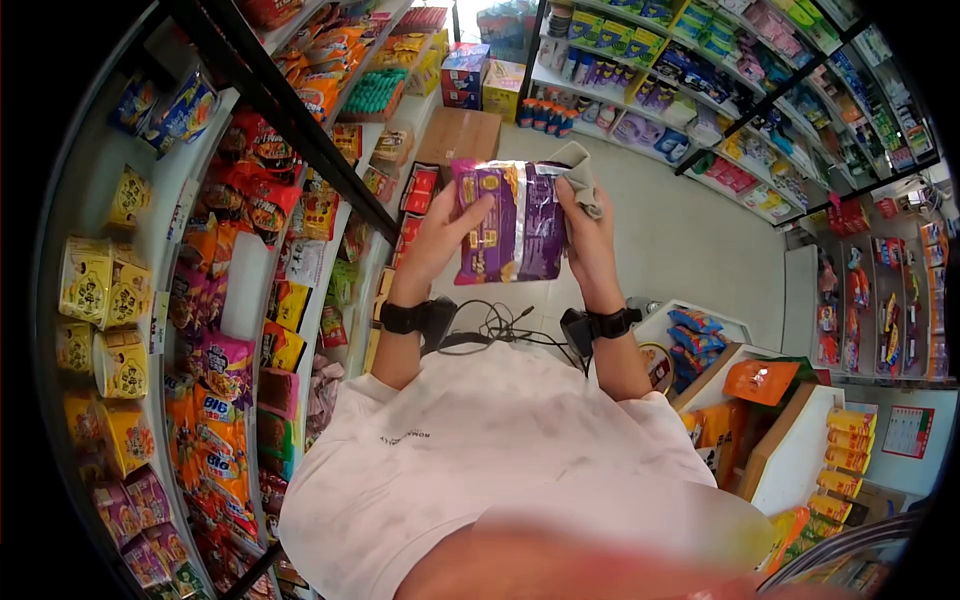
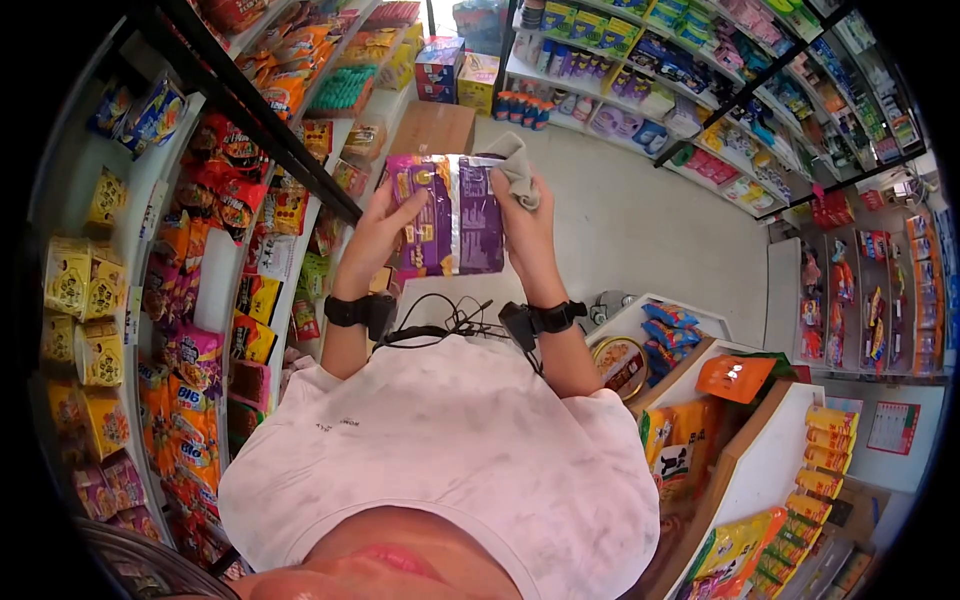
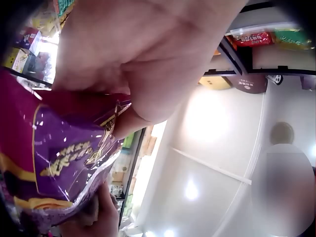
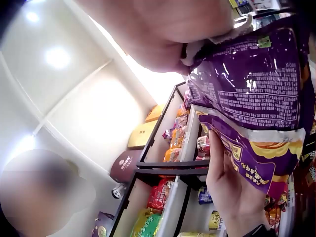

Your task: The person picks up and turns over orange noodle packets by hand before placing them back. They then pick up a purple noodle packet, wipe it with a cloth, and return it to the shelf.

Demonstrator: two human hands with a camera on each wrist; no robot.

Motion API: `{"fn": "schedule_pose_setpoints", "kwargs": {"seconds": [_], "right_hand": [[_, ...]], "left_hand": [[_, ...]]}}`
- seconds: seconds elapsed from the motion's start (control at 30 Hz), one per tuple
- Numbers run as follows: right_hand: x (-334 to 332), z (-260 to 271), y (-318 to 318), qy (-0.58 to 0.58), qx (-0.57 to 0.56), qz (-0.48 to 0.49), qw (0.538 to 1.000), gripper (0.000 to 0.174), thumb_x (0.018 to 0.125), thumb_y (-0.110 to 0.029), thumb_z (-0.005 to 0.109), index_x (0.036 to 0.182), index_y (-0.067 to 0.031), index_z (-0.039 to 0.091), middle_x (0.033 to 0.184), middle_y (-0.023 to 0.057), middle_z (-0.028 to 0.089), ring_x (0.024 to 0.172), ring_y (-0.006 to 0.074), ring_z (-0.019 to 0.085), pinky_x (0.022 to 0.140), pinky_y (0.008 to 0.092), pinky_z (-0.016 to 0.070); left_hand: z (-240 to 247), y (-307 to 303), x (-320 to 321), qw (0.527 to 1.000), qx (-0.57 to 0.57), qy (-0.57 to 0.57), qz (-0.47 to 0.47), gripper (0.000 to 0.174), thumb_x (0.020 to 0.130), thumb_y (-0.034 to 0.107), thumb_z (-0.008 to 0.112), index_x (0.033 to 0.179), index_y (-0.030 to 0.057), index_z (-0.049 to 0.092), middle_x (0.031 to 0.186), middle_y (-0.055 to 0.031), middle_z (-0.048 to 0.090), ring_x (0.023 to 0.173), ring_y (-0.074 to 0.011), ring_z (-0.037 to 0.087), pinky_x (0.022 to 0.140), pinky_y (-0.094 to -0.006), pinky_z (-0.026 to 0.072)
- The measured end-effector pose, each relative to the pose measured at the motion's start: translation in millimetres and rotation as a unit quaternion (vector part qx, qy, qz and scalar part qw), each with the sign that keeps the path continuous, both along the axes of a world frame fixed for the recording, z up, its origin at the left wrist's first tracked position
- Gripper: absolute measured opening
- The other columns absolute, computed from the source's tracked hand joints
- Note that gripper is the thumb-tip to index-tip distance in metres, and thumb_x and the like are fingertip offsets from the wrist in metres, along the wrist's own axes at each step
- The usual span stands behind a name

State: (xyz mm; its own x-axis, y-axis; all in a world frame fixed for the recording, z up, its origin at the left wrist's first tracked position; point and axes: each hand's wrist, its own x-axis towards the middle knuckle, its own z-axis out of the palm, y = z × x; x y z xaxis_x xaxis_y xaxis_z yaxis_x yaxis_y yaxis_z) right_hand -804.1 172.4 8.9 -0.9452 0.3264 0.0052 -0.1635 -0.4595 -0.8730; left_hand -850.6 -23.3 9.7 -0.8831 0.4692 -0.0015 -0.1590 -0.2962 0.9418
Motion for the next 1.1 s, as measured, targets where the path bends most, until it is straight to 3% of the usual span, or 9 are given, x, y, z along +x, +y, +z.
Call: {"fn": "schedule_pose_setpoints", "kwargs": {"seconds": [0.13, 0.23, 0.4, 0.47, 0.63, 0.77, 0.87, 0.97, 1.1], "right_hand": [[-11, 2, -35, 0.072, 0.089, -0.039, 0.993, 0.017, 0.096, -0.014, 0.067, 0.107, -0.0038, 0.060, 0.097, -0.0026, 0.061, 0.088, 0.0039, 0.054, 0.076, 0.0207, 0.0441], [-9, 15, -59, 0.040, 0.099, -0.046, 0.993, 0.017, 0.095, -0.015, 0.068, 0.107, -0.0045, 0.060, 0.094, -0.0027, 0.060, 0.085, 0.0038, 0.054, 0.074, 0.0207, 0.0441], [-5, 18, -71, 0.005, 0.189, -0.060, 0.980, 0.018, 0.094, -0.017, 0.070, 0.105, -0.0048, 0.061, 0.092, -0.0025, 0.062, 0.083, 0.0038, 0.054, 0.073, 0.0213, 0.0452], [0, 23, -80, 0.013, 0.253, -0.085, 0.964, 0.019, 0.094, -0.018, 0.070, 0.104, -0.0047, 0.062, 0.092, -0.0024, 0.062, 0.084, 0.0037, 0.055, 0.073, 0.0216, 0.0457], [7, 47, -105, -0.033, 0.061, -0.080, 0.994, 0.018, 0.092, -0.015, 0.071, 0.106, -0.0063, 0.064, 0.098, 0.0004, 0.066, 0.091, 0.0079, 0.060, 0.079, 0.0237, 0.0480], [15, 42, -104, -0.130, -0.149, -0.039, 0.979, 0.024, 0.092, -0.018, 0.070, 0.113, -0.0069, 0.064, 0.107, 0.0035, 0.068, 0.100, 0.0129, 0.064, 0.085, 0.0260, 0.0497], [23, 38, -98, -0.131, -0.170, -0.056, 0.975, 0.028, 0.098, -0.021, 0.061, 0.120, -0.0035, 0.061, 0.112, 0.0062, 0.068, 0.098, 0.0167, 0.067, 0.085, 0.0308, 0.0541], [35, 51, -107, -0.082, 0.021, -0.172, 0.982, 0.030, 0.097, -0.026, 0.065, 0.118, -0.0060, 0.063, 0.109, 0.0039, 0.067, 0.100, 0.0131, 0.063, 0.085, 0.0264, 0.0504], [52, 52, -84, -0.035, 0.063, -0.167, 0.983, 0.029, 0.094, -0.024, 0.070, 0.115, -0.0059, 0.063, 0.104, 0.0015, 0.065, 0.093, 0.0090, 0.061, 0.081, 0.0247, 0.0496]], "left_hand": [[5, -10, 0, 0.990, -0.021, 0.086, 0.107, 0.042, 0.096, 0.028, 0.068, 0.126, 0.0010, 0.056, 0.108, -0.0047, 0.066, 0.095, -0.0081, 0.063, 0.082, -0.0248, 0.0504], [1, -26, -10, 0.987, -0.017, 0.042, 0.154, 0.038, 0.095, 0.030, 0.069, 0.119, 0.0010, 0.061, 0.101, -0.0045, 0.067, 0.090, -0.0078, 0.063, 0.081, -0.0241, 0.0504], [13, -64, -34, 0.977, -0.073, 0.191, 0.066, 0.041, 0.097, 0.023, 0.067, 0.133, 0.0044, 0.060, 0.104, -0.0042, 0.070, 0.089, -0.0071, 0.064, 0.080, -0.0227, 0.0508], [15, -77, -41, 0.981, -0.062, 0.184, 0.025, 0.041, 0.097, 0.023, 0.066, 0.134, 0.0049, 0.060, 0.103, -0.0041, 0.069, 0.088, -0.0066, 0.064, 0.080, -0.0227, 0.0508], [24, -97, -41, 0.981, -0.081, 0.177, -0.013, 0.043, 0.097, 0.022, 0.066, 0.136, 0.0060, 0.059, 0.103, -0.0021, 0.069, 0.089, -0.0056, 0.063, 0.080, -0.0225, 0.0508], [11, -101, -51, 0.990, -0.017, 0.131, -0.057, 0.042, 0.098, 0.022, 0.065, 0.136, 0.0055, 0.058, 0.108, -0.0021, 0.069, 0.094, -0.0057, 0.062, 0.083, -0.0228, 0.0501], [13, -98, -50, 0.990, 0.020, 0.115, -0.077, 0.042, 0.098, 0.023, 0.064, 0.136, 0.0056, 0.058, 0.113, -0.0031, 0.067, 0.098, -0.0066, 0.061, 0.087, -0.0235, 0.0490], [21, -96, -47, 0.990, 0.026, 0.080, -0.115, 0.042, 0.099, 0.023, 0.063, 0.136, 0.0060, 0.058, 0.116, -0.0040, 0.066, 0.100, -0.0077, 0.060, 0.090, -0.0241, 0.0481], [25, -81, -40, 0.986, 0.017, 0.093, -0.138, 0.042, 0.098, 0.023, 0.064, 0.136, 0.0063, 0.058, 0.116, -0.0044, 0.066, 0.101, -0.0081, 0.060, 0.091, -0.0243, 0.0479]]}}
